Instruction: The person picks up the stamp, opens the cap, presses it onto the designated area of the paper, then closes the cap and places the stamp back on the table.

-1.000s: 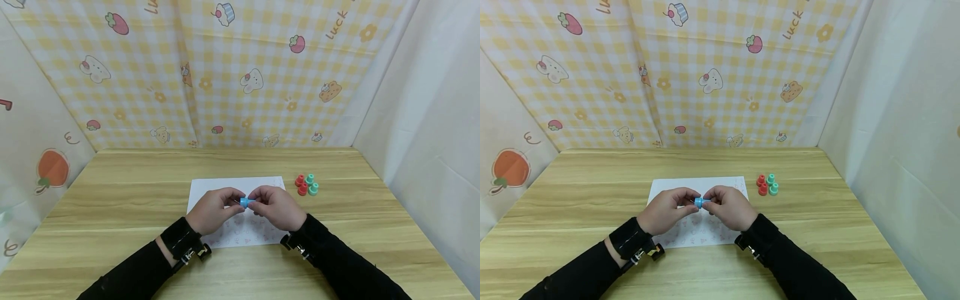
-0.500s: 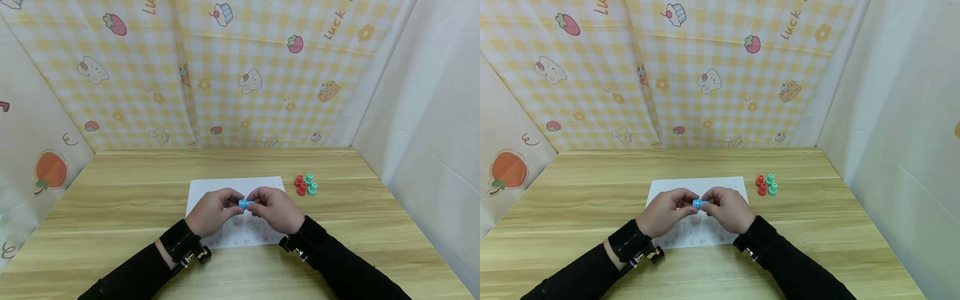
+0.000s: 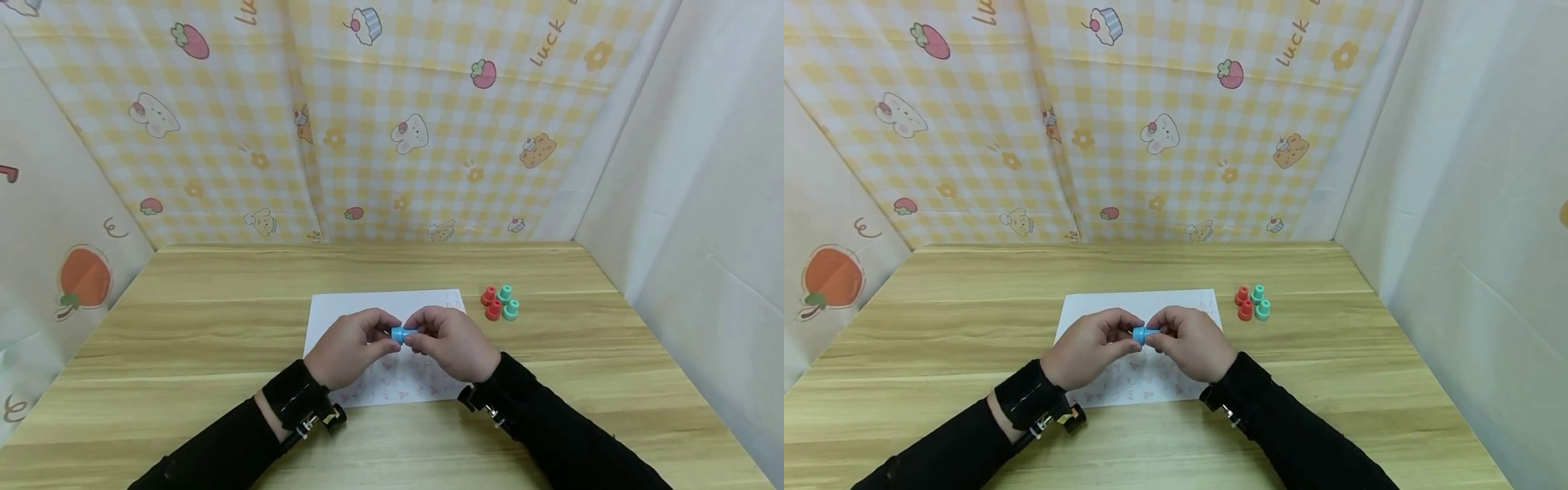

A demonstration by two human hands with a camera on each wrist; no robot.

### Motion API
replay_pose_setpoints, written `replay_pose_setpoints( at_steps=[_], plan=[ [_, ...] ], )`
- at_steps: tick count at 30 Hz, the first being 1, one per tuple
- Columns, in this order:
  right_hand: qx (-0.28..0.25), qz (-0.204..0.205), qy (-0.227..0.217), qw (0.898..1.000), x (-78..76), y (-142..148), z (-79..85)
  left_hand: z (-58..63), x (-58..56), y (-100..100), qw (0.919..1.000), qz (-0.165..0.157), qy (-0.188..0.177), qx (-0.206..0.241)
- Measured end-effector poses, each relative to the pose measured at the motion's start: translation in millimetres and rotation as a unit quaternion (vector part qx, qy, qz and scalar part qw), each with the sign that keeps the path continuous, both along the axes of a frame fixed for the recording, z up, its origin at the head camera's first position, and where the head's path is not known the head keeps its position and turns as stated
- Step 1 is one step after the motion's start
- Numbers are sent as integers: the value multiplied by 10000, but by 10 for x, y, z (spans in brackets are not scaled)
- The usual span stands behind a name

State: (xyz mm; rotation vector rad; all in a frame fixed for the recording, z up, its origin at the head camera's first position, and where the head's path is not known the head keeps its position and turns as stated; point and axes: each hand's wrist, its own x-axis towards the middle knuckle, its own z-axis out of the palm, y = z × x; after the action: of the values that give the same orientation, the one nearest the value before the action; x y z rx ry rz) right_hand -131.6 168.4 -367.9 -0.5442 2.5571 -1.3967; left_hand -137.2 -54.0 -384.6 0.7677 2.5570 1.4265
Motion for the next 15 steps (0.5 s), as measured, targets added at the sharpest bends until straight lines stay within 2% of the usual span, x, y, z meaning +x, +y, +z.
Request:
replay_pose_setpoints(
  at_steps=[3, 5, 11, 15],
  plan=[
    [-83, 62, 198, 9997, -25, 56, 30, 19, -13, -20, 9998, -152, -119, -9],
    [-122, -60, 389, 9992, -47, 121, 67, 31, -28, -43, 9998, -143, -108, -67],
    [2, -802, 785, 9937, -91, 387, 196, 59, -82, -155, 9973, 207, 200, -682],
    [227, -1040, 821, 9909, -106, 526, 244, 80, -113, -251, 9935, 309, 389, -1021]
  ],
)
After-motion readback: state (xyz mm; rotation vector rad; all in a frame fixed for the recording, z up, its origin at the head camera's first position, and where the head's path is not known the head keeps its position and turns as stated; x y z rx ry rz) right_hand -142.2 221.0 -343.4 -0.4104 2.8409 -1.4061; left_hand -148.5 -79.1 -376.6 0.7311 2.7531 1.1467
